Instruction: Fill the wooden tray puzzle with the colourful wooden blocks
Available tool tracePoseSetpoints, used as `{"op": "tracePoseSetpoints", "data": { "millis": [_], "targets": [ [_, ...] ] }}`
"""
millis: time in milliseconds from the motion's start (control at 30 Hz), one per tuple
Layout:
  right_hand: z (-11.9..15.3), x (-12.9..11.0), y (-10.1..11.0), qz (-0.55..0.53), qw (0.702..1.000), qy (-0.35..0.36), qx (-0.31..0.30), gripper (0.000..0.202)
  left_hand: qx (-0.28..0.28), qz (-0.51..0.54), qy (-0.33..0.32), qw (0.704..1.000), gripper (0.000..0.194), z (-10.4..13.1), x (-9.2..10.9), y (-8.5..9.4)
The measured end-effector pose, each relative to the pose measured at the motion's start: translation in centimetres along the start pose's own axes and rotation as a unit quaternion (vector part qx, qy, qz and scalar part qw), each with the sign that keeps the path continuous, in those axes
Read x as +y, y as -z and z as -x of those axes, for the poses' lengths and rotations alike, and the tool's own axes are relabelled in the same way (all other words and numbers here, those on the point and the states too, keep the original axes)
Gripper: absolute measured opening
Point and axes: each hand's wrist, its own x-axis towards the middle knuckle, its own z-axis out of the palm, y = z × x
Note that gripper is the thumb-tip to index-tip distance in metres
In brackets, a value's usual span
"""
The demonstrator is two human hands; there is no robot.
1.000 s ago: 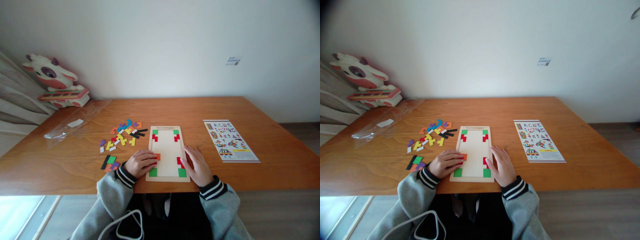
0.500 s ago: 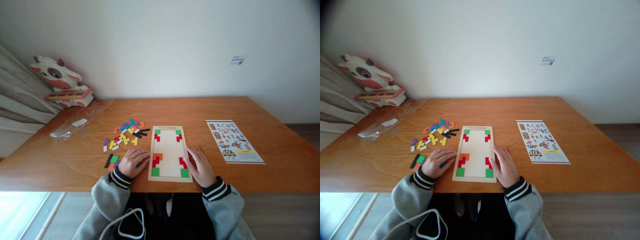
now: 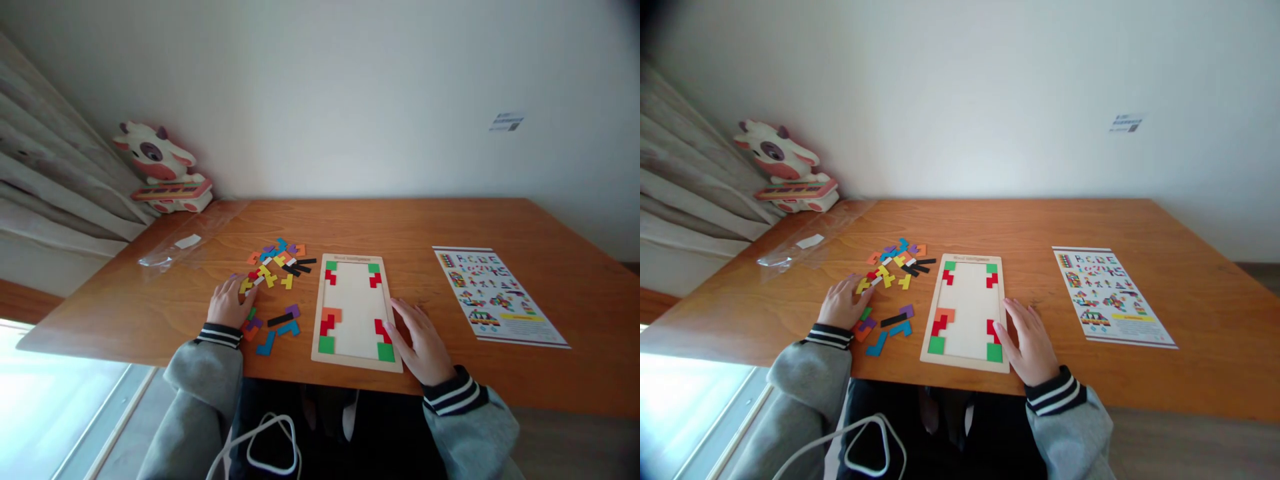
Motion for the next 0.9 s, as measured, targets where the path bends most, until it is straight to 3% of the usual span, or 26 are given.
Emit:
{"op": "tracePoseSetpoints", "data": {
  "millis": [100, 300, 533, 700, 900],
  "targets": [
    [0.0, 0.1, -0.1, -0.002, 1.000, 0.000, 0.002, 0.051, -0.026, 0.005, 0.016, 1.000, 0.043, -1.2, -0.1, -0.4],
    [0.1, 0.2, -0.1, 0.003, 1.000, 0.002, -0.001, 0.052, -0.040, 0.036, -0.047, 0.997, 0.040, -3.6, 0.1, -1.2],
    [0.0, 0.2, 0.0, 0.011, 1.000, 0.002, -0.001, 0.052, -0.054, 0.036, 0.033, 0.997, 0.040, -7.8, -1.5, -2.7],
    [0.0, 0.1, 0.0, 0.014, 1.000, -0.003, 0.002, 0.052, -0.037, 0.042, 0.089, 0.994, 0.035, -8.1, -2.1, -3.0],
    [0.1, 0.3, 0.1, 0.016, 1.000, -0.002, -0.005, 0.051, -0.046, 0.060, 0.078, 0.994, 0.033, -7.7, -1.5, -2.5]
  ]
}}
